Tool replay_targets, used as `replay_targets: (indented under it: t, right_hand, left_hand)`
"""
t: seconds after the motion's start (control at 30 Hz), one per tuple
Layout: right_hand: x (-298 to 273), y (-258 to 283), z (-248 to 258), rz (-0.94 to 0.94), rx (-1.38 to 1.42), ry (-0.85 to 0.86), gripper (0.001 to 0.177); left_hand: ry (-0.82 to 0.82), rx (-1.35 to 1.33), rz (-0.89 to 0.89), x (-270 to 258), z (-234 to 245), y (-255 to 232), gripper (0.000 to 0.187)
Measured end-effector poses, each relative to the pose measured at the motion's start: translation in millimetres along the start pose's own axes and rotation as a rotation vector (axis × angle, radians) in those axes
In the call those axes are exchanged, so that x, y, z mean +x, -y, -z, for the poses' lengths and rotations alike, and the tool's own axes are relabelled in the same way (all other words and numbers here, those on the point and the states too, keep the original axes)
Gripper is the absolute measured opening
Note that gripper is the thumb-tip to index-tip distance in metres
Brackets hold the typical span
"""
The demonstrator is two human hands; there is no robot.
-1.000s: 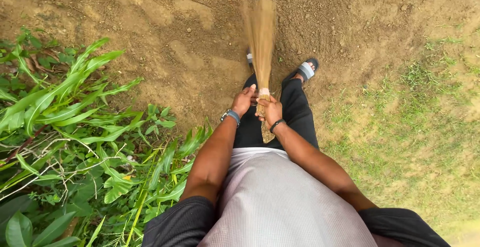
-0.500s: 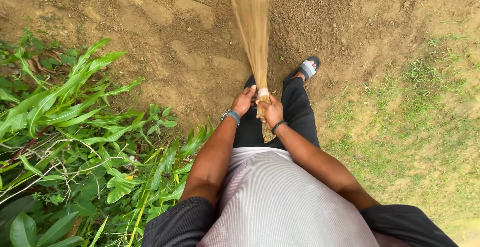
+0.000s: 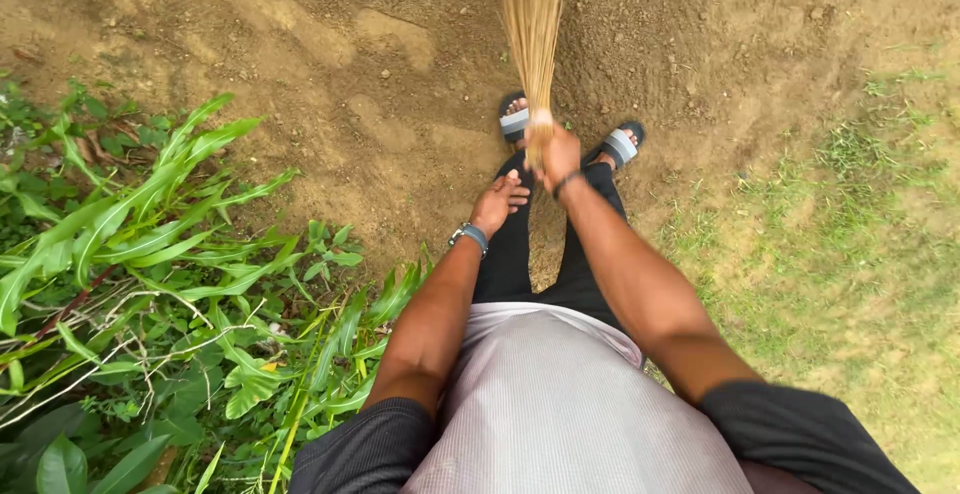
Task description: Sweeping dirt and debris from an outdoor path and concrete area using a handheld broom.
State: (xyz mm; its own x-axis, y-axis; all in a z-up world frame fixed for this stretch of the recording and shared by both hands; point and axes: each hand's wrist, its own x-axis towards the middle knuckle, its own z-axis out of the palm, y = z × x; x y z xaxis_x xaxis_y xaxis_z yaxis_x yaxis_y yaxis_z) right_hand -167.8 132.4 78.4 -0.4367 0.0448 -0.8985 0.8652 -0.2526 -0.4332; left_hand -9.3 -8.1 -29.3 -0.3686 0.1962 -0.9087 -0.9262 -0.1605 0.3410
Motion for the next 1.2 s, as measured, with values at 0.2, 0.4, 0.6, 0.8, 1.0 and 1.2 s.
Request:
replay_targets:
  t: [0.2,0.4,0.6,0.8,1.0,1.2]
  right_hand:
    - [46,59,-28,0.022,-0.047,-0.003,0.015]
    - [-25,69,-21,0.118,-0.120,-0.048,0.022]
    - [44,38,-6,-0.064,0.063,-0.096,0.019]
    - [53,60,-10,0.139,-0.006,-0.013,0.026]
    - [-7,31,11,0.176,0.108,-0.151,0.029]
    - [73,39,29,-0.069,0.208,-0.264,0.020]
  left_hand:
    - [-0.010,-0.082,-0.025,-20,-3,-46,0.054]
    - [-0.012,-0.017,-0.049,-24,-11,-60,0.055]
    - [-0.032,0.027,-0.003,-15,-11,-52,0.050]
    - [-0.022,0.020,-0.034,-10,-5,-41,0.050]
    - [-0.026,0.076,0.014,-14,-9,-42,0.053]
    - [0.000,0.119,-0.018,-8,-7,-48,0.054]
